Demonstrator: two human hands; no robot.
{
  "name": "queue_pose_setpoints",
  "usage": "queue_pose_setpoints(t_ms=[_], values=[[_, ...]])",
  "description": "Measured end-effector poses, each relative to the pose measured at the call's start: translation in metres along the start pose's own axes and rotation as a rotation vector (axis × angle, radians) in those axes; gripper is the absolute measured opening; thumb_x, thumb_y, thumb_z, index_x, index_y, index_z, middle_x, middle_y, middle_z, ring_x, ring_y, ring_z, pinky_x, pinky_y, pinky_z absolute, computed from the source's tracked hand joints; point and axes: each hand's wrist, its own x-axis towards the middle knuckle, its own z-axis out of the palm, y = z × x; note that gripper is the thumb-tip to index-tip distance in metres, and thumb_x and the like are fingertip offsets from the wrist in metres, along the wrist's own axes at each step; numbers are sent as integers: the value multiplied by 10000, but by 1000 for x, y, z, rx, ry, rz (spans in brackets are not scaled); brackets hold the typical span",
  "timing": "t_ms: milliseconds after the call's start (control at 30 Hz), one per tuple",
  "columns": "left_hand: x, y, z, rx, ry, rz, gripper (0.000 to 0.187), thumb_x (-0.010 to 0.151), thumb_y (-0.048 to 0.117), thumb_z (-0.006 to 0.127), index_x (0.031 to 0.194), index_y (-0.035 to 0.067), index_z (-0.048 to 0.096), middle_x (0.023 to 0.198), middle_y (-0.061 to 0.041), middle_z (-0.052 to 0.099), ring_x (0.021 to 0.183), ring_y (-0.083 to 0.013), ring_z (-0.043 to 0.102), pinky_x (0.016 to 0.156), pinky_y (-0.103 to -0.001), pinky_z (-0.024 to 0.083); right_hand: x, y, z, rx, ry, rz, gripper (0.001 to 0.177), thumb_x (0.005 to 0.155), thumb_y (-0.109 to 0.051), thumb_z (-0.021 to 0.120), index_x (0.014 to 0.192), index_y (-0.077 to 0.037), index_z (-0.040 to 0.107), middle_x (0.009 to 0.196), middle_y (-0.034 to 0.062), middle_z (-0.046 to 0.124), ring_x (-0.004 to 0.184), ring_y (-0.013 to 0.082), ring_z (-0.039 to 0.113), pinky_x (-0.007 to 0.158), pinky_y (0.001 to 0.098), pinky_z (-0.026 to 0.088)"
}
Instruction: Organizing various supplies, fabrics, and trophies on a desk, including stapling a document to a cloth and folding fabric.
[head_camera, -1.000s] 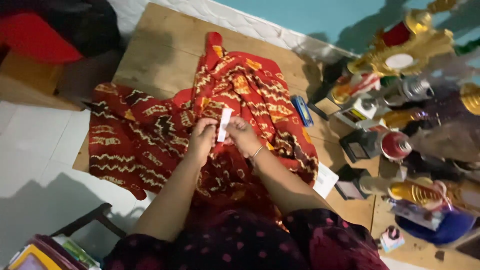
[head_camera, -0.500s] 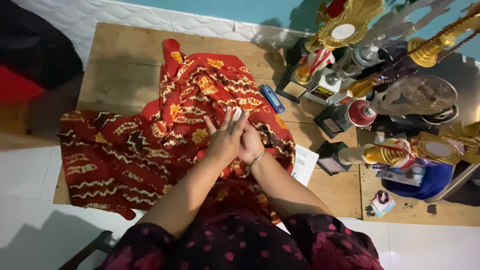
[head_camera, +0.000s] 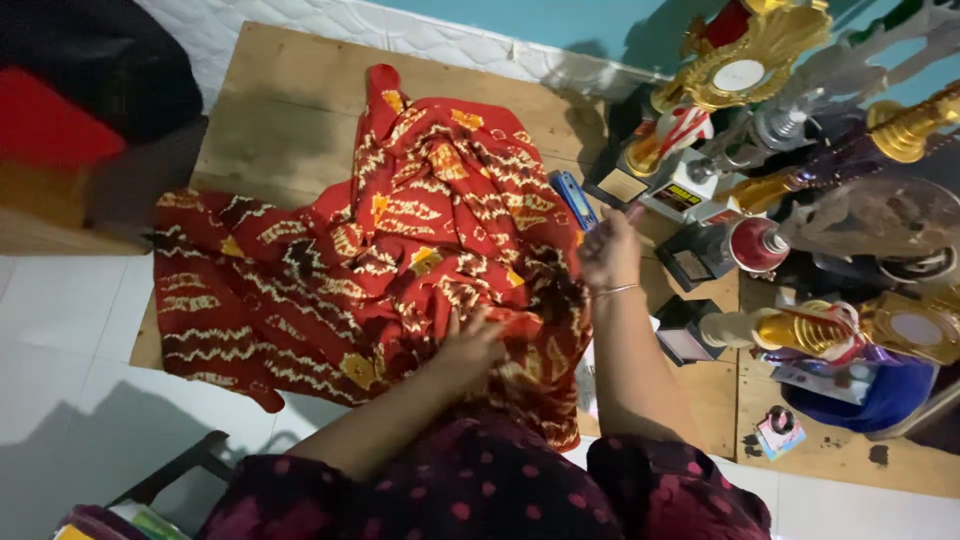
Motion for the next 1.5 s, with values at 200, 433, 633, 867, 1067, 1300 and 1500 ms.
queue_pose_setpoints(t_ms=[200, 433, 633, 867, 1067, 1300, 1500], values=[[-26, -187, 9, -505, 920, -903, 614, 848, 266, 649, 1374, -13, 499, 1114, -164, 622, 937, -252, 626, 704, -353, 559, -5, -7, 13, -406, 161, -197, 306, 910, -166, 726, 740, -221, 478, 590, -68, 372, 464, 93, 350, 417, 293, 273], [-191, -333, 19, -1036, 1398, -1409, 675, 997, 224, 592, 1603, 89, 328, 1610, -171, 432, 1414, -316, 510, 1161, -399, 449, 58, 81, -61, -1179, 163, -589, 212, 902, -258, 766, 909, -47, 747, 774, 24, 704, 707, 105, 620, 621, 278, 493], [-227, -305, 32, -999, 582, -1689, 1157, 915, 761, 584, 1640, 210, -130, 1687, -243, -70, 1529, -493, -30, 1192, -677, 148, 11, 157, -8, -1237, -21, -87, 512, 810, -467, 773, 1076, -31, 748, 881, 61, 756, 807, 152, 697, 743, 326, 552], [-308, -308, 73, -1092, 926, -1741, 1074, 843, 803, 558, 1637, 158, 232, 1679, -212, 150, 1532, -452, 149, 1128, -657, 335, -16, 206, 36, -1232, -181, -185, 445, 881, -347, 821, 1112, 10, 691, 911, 88, 742, 817, 171, 671, 761, 323, 545], [-306, -301, 117, -468, 962, -1244, 492, 853, 357, 738, 1184, 1, 662, 1148, -209, 714, 1012, -375, 697, 900, -476, 572, -94, 129, 32, -1427, -144, -245, 974, 773, -644, 809, 1352, 82, 511, 1000, 144, 708, 921, 232, 686, 807, 375, 553], [-249, -234, 100, -80, 1002, -1084, 380, 891, 239, 687, 1185, 5, 632, 1095, -231, 702, 988, -419, 671, 839, -489, 547, -123, 181, -107, -1456, -707, 589, 678, 715, -563, 826, 1096, -24, 677, 962, 132, 692, 866, 228, 639, 801, 403, 518], [-187, -278, 35, -906, 469, -956, 409, 1013, 348, 585, 1335, 95, 589, 1329, -161, 672, 1227, -334, 624, 1024, -500, 460, -99, 214, 47, -1766, -712, 427, 573, 869, -483, 745, 1003, 73, 713, 970, 218, 676, 823, 283, 636, 776, 429, 506]])
